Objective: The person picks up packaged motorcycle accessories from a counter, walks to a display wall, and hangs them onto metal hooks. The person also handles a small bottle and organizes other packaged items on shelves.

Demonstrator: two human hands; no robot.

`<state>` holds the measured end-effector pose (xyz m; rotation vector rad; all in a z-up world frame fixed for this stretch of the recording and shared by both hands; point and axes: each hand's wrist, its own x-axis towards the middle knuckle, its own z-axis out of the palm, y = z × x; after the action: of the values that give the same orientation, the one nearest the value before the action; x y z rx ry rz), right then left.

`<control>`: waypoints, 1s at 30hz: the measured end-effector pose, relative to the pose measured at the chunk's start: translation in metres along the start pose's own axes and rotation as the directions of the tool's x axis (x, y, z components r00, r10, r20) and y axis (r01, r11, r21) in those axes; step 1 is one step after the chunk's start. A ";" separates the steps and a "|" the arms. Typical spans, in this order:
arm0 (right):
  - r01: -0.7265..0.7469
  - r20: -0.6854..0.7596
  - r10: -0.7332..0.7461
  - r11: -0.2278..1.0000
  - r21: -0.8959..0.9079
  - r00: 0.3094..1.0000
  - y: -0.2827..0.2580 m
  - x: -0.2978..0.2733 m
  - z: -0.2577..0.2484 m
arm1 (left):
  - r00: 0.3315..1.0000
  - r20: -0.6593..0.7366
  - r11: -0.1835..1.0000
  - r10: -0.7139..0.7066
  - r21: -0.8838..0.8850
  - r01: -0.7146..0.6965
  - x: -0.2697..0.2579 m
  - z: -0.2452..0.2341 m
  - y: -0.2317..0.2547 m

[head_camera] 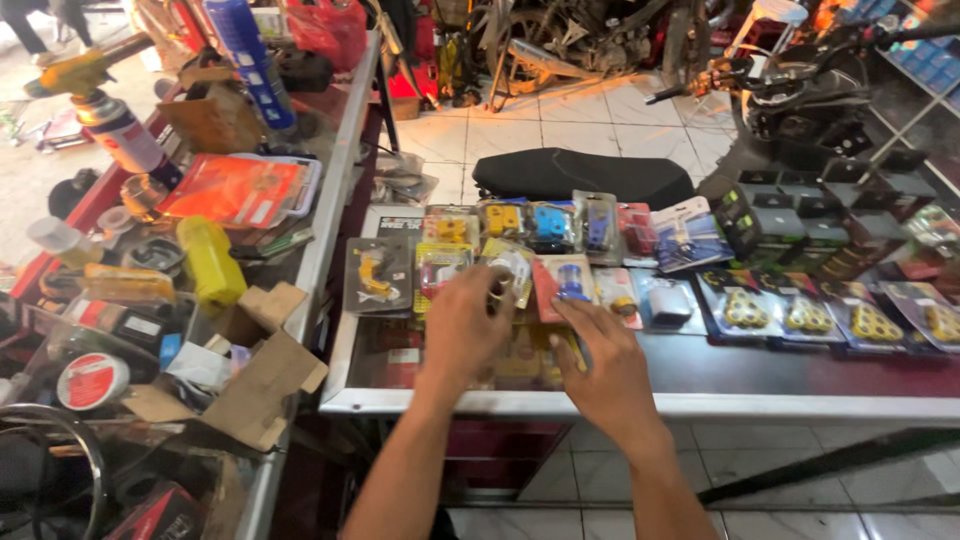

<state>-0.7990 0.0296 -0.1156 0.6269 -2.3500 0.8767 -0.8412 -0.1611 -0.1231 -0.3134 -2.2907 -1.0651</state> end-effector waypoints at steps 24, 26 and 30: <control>-0.016 0.520 0.105 0.985 -0.172 0.848 0.043 0.173 0.160 | 0.514 0.631 0.793 -0.581 0.582 0.182 0.238 0.121 -0.259; 0.014 0.570 0.108 0.979 -0.206 0.815 0.049 0.175 0.167 | 0.562 0.616 0.802 -0.552 0.576 0.158 0.238 0.124 -0.264; 0.085 0.620 0.086 0.967 -0.241 0.780 0.056 0.175 0.177 | 0.599 0.615 0.821 -0.512 0.555 0.133 0.241 0.116 -0.262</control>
<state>-1.0198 -0.0958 -0.1421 0.9150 -2.9913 0.3618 -1.1969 -0.2517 -0.1996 -0.1219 -3.3876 -0.5252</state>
